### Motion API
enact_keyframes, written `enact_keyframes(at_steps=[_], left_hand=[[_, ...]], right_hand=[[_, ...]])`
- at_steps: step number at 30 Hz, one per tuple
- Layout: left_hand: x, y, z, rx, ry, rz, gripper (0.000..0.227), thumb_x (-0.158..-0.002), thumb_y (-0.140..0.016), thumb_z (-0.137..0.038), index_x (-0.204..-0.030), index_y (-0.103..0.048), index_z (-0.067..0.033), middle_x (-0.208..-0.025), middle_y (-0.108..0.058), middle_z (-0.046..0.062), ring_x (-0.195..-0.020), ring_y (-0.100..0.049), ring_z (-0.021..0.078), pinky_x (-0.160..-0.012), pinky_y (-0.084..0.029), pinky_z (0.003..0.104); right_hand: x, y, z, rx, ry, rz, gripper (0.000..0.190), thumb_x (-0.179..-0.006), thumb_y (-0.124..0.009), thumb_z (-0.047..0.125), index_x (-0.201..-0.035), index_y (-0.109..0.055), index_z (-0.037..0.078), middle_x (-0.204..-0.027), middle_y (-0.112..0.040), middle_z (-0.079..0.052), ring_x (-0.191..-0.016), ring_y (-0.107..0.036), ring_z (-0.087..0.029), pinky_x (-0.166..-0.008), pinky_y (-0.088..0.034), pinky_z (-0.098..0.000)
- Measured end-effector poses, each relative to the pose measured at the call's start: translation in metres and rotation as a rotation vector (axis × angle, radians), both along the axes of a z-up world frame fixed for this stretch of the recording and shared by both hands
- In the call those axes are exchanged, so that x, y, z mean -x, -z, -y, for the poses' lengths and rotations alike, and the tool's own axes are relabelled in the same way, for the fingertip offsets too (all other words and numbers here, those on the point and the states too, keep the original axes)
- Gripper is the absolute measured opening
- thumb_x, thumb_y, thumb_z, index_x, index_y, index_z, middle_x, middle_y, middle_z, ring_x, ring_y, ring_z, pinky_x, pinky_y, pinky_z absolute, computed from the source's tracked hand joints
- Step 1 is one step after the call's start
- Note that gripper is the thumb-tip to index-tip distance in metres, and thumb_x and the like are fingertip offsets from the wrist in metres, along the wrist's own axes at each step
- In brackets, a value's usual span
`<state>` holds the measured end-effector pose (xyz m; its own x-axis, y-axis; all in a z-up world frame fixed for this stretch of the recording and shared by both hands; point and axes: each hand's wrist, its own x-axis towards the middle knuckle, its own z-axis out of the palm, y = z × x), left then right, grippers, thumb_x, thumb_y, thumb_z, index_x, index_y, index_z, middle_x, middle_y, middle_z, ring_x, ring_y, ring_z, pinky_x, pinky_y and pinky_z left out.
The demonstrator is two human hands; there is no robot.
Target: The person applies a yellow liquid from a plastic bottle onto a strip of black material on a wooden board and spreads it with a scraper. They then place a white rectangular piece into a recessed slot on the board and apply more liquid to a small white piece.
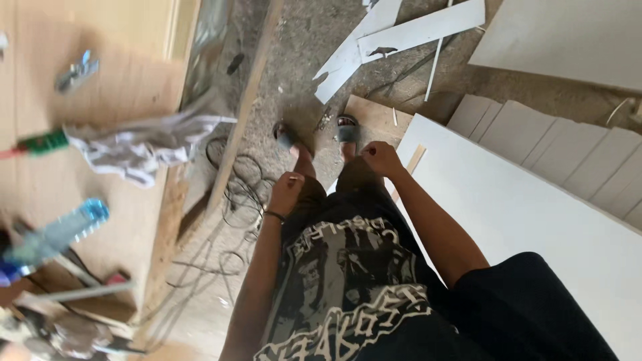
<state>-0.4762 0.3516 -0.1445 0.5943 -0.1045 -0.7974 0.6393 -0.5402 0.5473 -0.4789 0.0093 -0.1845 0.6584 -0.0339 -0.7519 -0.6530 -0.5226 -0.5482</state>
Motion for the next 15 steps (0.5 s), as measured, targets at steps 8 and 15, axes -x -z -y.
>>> enact_keyframes(at_steps=[8,15], left_hand=[[-0.077,0.062,0.023,-0.077,0.372,-0.065,0.032,-0.099,-0.066,-0.048,-0.119,-0.068,-0.0234,-0.119,-0.072,0.007,-0.117,-0.067,0.0315,-0.099,-0.054,0.046],[-0.194,0.096,0.040,-0.091,0.651,-0.145,0.045,-0.097,-0.054,-0.052,-0.127,-0.062,-0.0192,-0.129,-0.069,0.014,-0.127,-0.062,0.0364,-0.109,-0.050,0.050]], right_hand=[[-0.029,0.015,0.002,0.012,0.257,-0.073,0.025,-0.095,-0.064,0.028,-0.107,-0.075,0.008,-0.080,-0.076,-0.008,-0.074,-0.075,-0.023,-0.083,-0.057,-0.0423],[-0.047,0.060,-0.017,-0.152,0.741,-0.220,0.033,-0.099,-0.064,0.021,-0.118,-0.070,-0.005,-0.089,-0.073,-0.018,-0.072,-0.071,-0.024,-0.064,-0.062,-0.0361]])
